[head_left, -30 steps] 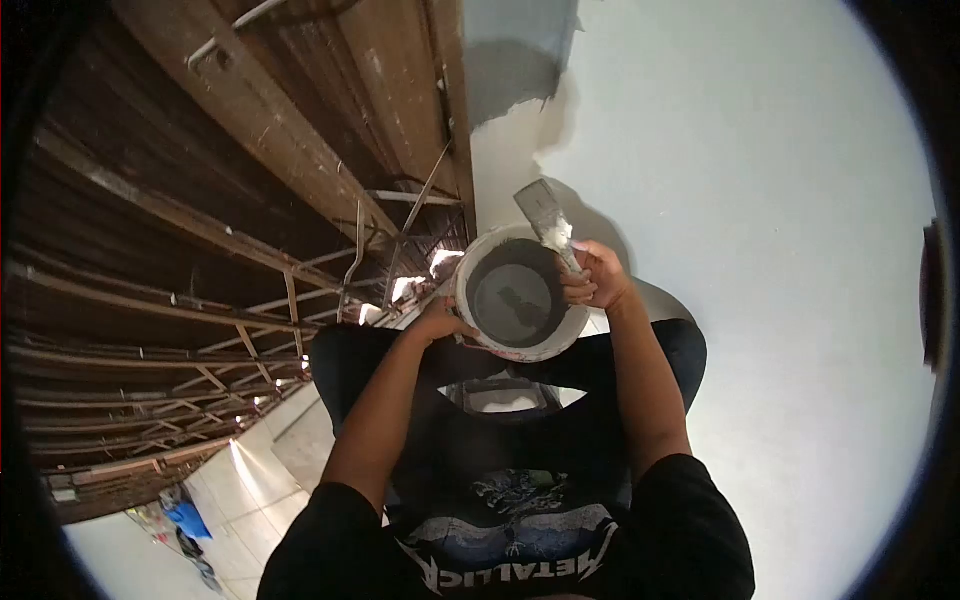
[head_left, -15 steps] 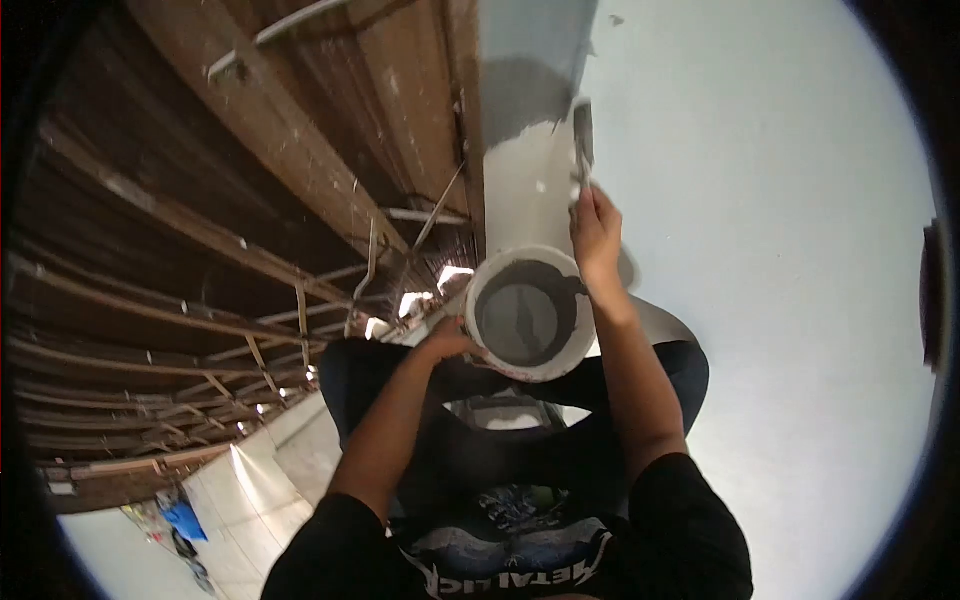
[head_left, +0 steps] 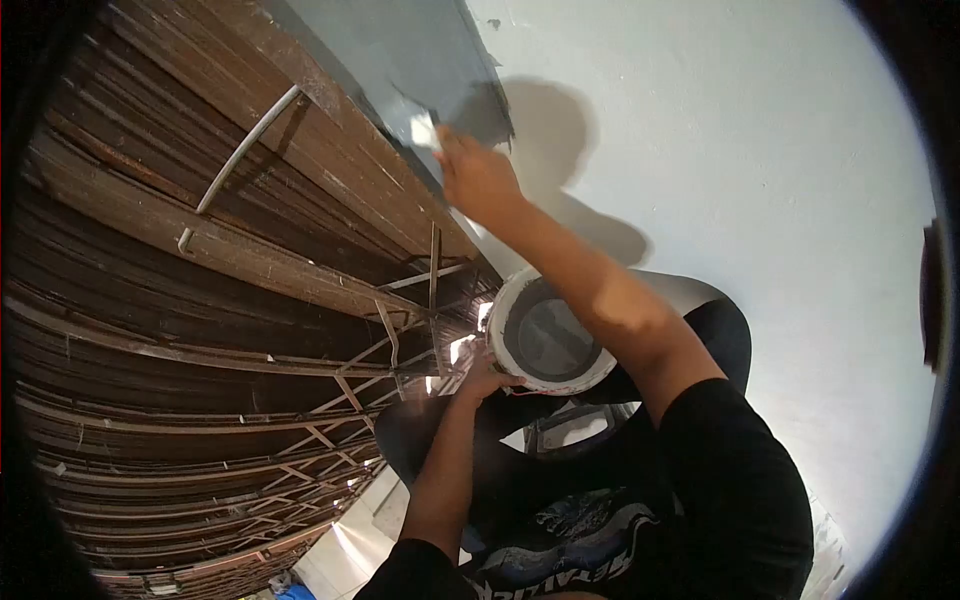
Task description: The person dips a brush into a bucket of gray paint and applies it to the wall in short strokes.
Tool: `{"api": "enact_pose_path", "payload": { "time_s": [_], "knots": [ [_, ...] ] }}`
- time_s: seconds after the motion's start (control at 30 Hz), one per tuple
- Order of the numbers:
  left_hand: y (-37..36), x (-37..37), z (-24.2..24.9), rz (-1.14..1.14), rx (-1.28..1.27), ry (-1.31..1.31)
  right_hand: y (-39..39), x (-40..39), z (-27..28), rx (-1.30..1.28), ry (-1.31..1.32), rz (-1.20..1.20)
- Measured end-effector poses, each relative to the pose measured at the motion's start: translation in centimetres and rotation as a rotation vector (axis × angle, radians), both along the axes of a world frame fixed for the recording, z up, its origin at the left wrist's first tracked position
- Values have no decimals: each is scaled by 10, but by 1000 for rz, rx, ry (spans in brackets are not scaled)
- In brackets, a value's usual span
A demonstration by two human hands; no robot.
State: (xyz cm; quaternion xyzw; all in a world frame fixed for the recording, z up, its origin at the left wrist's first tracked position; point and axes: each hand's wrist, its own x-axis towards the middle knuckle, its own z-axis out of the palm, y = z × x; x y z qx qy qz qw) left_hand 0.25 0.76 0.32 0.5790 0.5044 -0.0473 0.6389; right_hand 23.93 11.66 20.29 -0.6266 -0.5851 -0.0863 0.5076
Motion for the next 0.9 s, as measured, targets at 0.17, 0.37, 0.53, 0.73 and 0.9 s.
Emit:
{"api": "enact_pose_path", "payload": {
  "time_s": [0.17,0.37,0.53,0.73,0.9],
  "knots": [
    [-1,-8,-27,47,112,13,-26,7,-114,-228,-53,-30],
    [-8,11,20,86,22,137,-56,18,-192,-321,10,-86],
    [0,7,14,3,-31,142,-50,25,-127,140,213,-148],
    [0,6,12,46,-37,163,-6,29,-37,410,325,-64],
    [1,4,12,45,-144,72,9,17,-115,-42,281,-110]
  ]
}}
